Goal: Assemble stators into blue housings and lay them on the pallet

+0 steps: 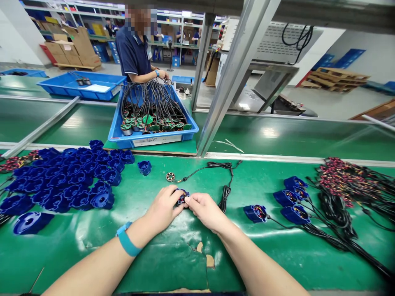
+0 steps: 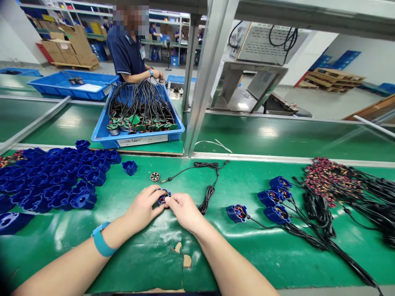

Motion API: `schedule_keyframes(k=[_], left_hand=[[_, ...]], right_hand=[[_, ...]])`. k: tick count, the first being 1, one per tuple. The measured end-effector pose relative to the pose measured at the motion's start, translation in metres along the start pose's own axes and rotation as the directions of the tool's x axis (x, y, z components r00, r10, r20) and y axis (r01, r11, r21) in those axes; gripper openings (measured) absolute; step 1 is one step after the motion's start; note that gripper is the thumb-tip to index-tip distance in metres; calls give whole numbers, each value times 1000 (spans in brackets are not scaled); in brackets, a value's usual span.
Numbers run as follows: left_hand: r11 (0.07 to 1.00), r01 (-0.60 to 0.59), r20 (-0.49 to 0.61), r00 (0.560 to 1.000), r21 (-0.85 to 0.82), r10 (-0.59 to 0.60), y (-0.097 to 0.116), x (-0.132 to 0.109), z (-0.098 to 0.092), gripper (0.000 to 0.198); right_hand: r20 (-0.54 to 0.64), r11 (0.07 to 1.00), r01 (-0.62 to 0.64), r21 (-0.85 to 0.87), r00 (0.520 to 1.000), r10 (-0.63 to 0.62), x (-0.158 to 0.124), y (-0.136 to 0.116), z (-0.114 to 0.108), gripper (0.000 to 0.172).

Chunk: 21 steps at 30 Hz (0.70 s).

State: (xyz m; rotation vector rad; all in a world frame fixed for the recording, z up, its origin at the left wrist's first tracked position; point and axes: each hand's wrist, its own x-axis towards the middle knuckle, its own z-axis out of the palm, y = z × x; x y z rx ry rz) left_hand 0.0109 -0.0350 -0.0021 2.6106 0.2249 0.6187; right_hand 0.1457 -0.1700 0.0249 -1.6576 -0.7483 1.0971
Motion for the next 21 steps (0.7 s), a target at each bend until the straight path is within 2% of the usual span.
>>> schedule_keyframes(k=[9,15,18,21], left_hand=[[999,7,-7,1000,-38,-7,0,4,-1,21],[1000,7,-18,1000,-26,-7,-3,3,1,24],[1000,-1,-28,1000,-22,0,-5,1,0,30],[1000,-20,-42,999,-11,19,-6,1,1,37]], right_hand=[[4,992,-42,-117,999,43,10,-1,-5,47],[19,990,-45,-135,999,48,13,-7,-9,42],[-45,984,-75,-162,997,69,12,-5,-9,36],[-169,969,-51,-240,986,11,11,-3,-5,29]])
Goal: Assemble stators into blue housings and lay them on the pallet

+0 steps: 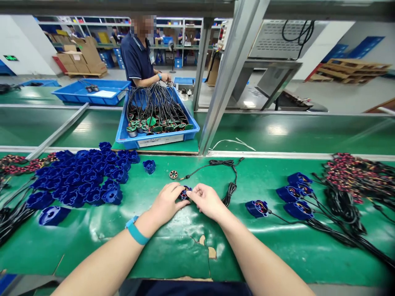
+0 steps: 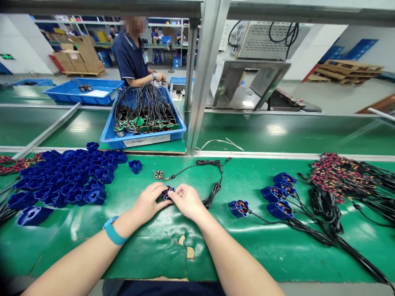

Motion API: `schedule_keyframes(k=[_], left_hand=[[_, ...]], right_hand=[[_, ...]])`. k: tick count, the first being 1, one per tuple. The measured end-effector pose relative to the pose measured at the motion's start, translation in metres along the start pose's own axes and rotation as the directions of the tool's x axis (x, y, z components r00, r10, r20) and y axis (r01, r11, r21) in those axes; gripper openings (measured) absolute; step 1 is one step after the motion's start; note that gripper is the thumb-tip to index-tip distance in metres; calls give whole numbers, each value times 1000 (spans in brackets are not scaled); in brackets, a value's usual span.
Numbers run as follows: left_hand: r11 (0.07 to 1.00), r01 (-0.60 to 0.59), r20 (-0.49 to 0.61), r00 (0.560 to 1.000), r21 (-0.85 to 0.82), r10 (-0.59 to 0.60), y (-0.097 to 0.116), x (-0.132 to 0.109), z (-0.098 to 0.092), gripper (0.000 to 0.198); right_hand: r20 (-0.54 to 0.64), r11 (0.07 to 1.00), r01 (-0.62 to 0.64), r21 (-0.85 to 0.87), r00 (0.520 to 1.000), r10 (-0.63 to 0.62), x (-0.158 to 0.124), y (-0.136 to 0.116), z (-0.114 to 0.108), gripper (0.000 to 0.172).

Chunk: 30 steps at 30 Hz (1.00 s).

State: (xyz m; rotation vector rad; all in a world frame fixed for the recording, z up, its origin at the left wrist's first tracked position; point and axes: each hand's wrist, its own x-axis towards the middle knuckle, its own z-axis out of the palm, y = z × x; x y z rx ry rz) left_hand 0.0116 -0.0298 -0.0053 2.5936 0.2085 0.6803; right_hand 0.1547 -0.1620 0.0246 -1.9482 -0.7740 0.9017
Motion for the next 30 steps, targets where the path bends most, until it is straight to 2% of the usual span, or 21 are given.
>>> schedule_keyframes(k=[3,6,9,13,17,21,24,26,27,29,30], left_hand=[[1000,-19,-20,1000,14,19,-1,0,2,37],[999,-30,-31,999,33,31,-1,1,3,34],[997,-46,-16,999,55,47,1,4,4,29],[991,-81,29,997,110,78,2,12,5,23],[983,-51,93,995,176,35,1,17,5,24],[982,-20,139,990,187,-6,6,14,4,37],[986,-61,162,986,154,35,8,9,2,65],[989,-76,109,992,128,62,4,7,-3,84],[989,-55,41,998,139,50,-1,7,-6,85],[978,57,-160,987,201,-25,-16,7,-15,70],[965,133,-261,963,225,-71,-24,8,-20,60]], right_hand=[[-120,992,56,-116,990,-70,1,-1,5,24],[-178,982,63,-180,980,-95,3,-5,9,12],[-185,958,52,-283,977,-108,5,-9,10,6],[-205,900,4,-436,973,-103,10,-14,8,11],[-182,869,-28,-495,981,-71,18,-17,6,11],[-190,869,-29,-494,979,-75,23,-15,2,14],[-220,864,-52,-501,973,-70,22,-7,-17,17],[-233,854,-75,-515,971,-56,20,2,-42,17],[-243,848,-93,-522,969,-43,19,8,-57,17],[-282,827,-163,-538,959,6,18,20,-88,19],[-322,806,-212,-552,946,28,18,27,-102,22]])
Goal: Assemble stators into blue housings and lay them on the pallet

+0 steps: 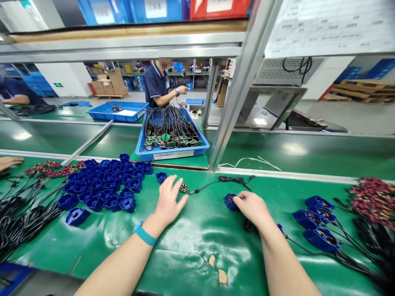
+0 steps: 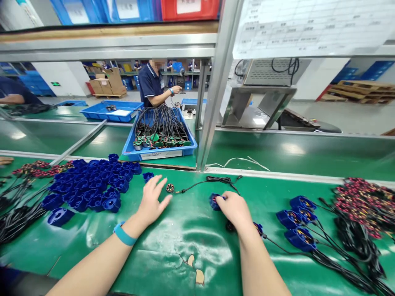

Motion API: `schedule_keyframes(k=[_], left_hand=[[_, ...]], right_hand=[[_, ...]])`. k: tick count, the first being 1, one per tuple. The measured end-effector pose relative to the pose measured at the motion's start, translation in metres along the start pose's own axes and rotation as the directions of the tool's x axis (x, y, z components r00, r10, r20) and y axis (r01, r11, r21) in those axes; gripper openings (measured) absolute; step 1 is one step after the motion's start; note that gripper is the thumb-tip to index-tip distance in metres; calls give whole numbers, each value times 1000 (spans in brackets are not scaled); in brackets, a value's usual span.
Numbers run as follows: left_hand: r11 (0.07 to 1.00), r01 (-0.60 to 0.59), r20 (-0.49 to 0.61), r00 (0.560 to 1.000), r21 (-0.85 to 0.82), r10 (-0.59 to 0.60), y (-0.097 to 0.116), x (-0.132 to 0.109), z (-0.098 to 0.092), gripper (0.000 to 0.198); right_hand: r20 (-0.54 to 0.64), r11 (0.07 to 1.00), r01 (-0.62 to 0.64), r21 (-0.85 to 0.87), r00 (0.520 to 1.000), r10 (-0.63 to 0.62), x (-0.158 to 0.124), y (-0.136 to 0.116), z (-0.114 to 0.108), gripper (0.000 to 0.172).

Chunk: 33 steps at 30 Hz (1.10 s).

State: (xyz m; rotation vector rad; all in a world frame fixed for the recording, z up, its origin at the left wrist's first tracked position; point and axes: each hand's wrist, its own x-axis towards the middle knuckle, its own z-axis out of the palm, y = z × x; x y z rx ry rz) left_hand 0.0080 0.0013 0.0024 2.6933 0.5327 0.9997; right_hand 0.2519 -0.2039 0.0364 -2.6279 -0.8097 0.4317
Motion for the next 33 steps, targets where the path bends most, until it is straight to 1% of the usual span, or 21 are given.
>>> schedule_keyframes(k=[1,3,5,6,7,8,10,13,15,17,19,21,22,23,24,25,27,29,30,32,33], left_hand=[[997,74,-69,995,29,-72,-9,3,-2,52],[979,196,-125,974,49,-189,-25,7,-4,47],[962,267,-110,960,64,-259,-32,9,-4,49],[954,288,-99,955,80,-280,-33,9,-3,51],[949,300,-87,952,100,-292,-32,9,-2,53],[945,305,-72,952,120,-298,-30,8,-1,55],[938,308,-41,951,158,-305,-26,6,1,54],[943,307,13,950,126,-311,-21,2,2,43],[950,309,48,949,49,-312,-17,-1,2,38],[951,308,54,950,-5,-308,-15,-3,2,33],[957,289,36,957,-28,-288,-14,-3,2,28],[963,264,9,964,-51,-264,-13,-3,3,24],[964,256,-6,967,-68,-257,-13,-3,4,22],[963,252,-19,967,-93,-255,-12,-4,4,23],[959,255,-36,965,-120,-261,-14,-4,6,24],[955,253,-43,964,-154,-262,-16,-5,8,27],[941,263,-56,958,-211,-280,-25,-4,15,45],[932,285,-37,953,-224,-300,-34,-3,22,61],[931,296,-22,951,-215,-308,-37,-3,25,65],[931,318,7,947,-180,-322,-39,-4,26,62],[931,327,17,944,-164,-329,-38,-5,26,59]], right_hand=[[-54,998,-34,-47,998,31,4,11,-4,26],[-249,990,-49,-136,968,14,7,23,-4,37],[-448,982,54,-182,884,-131,5,22,11,46],[-505,971,138,-194,835,-220,2,16,23,48],[-527,951,229,-206,793,-305,-3,8,38,49],[-520,921,319,-224,760,-389,-9,-2,54,51],[-456,835,475,-276,700,-549,-22,-25,86,56],[-350,694,650,-309,601,-718,-35,-56,125,63],[-316,631,723,-280,552,-772,-34,-69,141,64],[-305,601,766,-229,530,-791,-27,-74,152,60],[-323,585,794,-168,516,-793,-19,-74,156,53],[-365,583,808,-87,519,-773,-15,-74,150,41],[-381,590,806,-39,534,-754,-15,-76,142,37],[-387,605,796,14,562,-731,-16,-81,130,35],[-384,632,772,69,605,-697,-15,-89,116,34],[-363,672,731,118,662,-656,-12,-99,98,40],[-285,741,636,214,766,-575,3,-125,56,56],[-205,811,518,274,855,-477,24,-147,14,70],[-179,848,453,274,891,-418,33,-154,-3,75],[-157,876,403,266,914,-373,42,-161,-22,77],[-155,871,423,252,906,-395,41,-161,-22,74]])
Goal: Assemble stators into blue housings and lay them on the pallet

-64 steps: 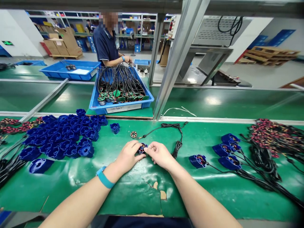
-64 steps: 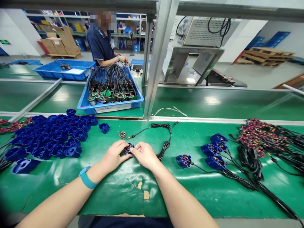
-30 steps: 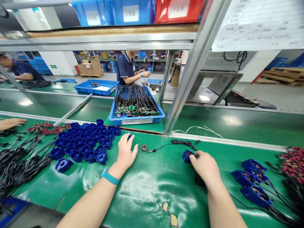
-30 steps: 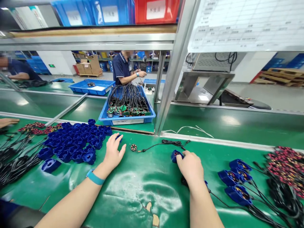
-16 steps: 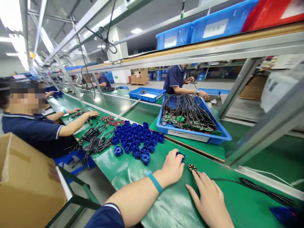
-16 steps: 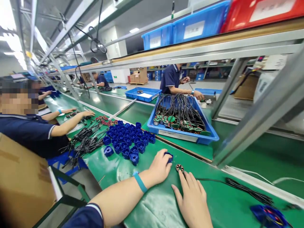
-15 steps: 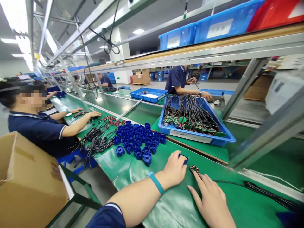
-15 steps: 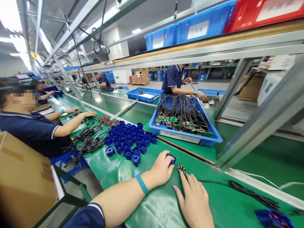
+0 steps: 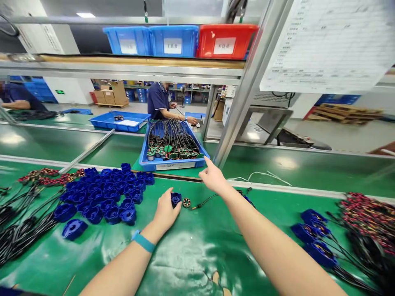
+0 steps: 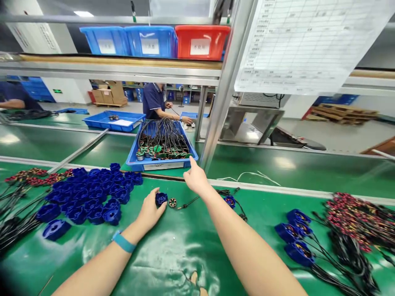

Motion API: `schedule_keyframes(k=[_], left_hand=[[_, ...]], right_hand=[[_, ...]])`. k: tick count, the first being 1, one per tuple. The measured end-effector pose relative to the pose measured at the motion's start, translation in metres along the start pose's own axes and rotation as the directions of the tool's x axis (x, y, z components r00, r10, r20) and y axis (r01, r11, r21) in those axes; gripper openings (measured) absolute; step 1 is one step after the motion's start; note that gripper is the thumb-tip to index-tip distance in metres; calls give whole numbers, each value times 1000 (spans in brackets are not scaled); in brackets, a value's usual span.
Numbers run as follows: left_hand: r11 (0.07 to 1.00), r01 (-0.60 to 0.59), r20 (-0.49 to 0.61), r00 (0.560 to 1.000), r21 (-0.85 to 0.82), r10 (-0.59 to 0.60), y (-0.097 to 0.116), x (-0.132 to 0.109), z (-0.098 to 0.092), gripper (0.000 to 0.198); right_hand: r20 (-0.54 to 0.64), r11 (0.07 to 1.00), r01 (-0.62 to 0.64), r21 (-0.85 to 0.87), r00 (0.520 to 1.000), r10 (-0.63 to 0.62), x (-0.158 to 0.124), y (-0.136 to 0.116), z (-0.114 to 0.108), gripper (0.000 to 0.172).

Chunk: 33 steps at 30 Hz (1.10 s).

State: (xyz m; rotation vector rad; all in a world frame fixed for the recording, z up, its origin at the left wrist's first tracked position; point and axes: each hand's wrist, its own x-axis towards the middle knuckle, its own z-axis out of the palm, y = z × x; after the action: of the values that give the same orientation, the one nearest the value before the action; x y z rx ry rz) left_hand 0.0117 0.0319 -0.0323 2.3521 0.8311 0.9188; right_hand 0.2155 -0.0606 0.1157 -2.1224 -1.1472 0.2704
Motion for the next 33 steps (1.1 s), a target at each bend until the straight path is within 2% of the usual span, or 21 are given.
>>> schedule_keyframes(k=[2,5,7,9,11,16,22,26,33], left_hand=[[999,24,1,1000,26,-24,2,-1,-2,52],[996,79,-29,997,35,-78,4,1,-5,47],[993,109,-44,993,32,-108,5,4,-6,44],[993,118,-39,992,28,-117,5,4,-7,42],[994,111,-26,993,18,-111,7,3,-8,42],[997,76,-1,997,2,-76,12,-2,-8,50],[1000,26,47,999,10,-26,17,-3,-10,40],[1000,9,99,995,-25,-6,21,-5,-10,42],[997,14,115,993,-72,-6,20,-7,-5,43]], right_hand=[[36,995,96,-16,995,-95,-15,4,16,59],[100,977,210,-40,974,-205,-57,21,62,37],[96,963,253,-94,965,-245,-84,32,88,36],[85,949,279,-145,959,-269,-104,38,102,37],[124,937,305,-172,950,-286,-117,40,103,36],[254,925,332,-187,926,-281,-139,40,83,33],[227,912,334,-237,932,-282,-150,33,76,31],[213,920,313,-236,940,-265,-147,32,81,38],[213,939,272,-211,950,-227,-144,30,92,36]])
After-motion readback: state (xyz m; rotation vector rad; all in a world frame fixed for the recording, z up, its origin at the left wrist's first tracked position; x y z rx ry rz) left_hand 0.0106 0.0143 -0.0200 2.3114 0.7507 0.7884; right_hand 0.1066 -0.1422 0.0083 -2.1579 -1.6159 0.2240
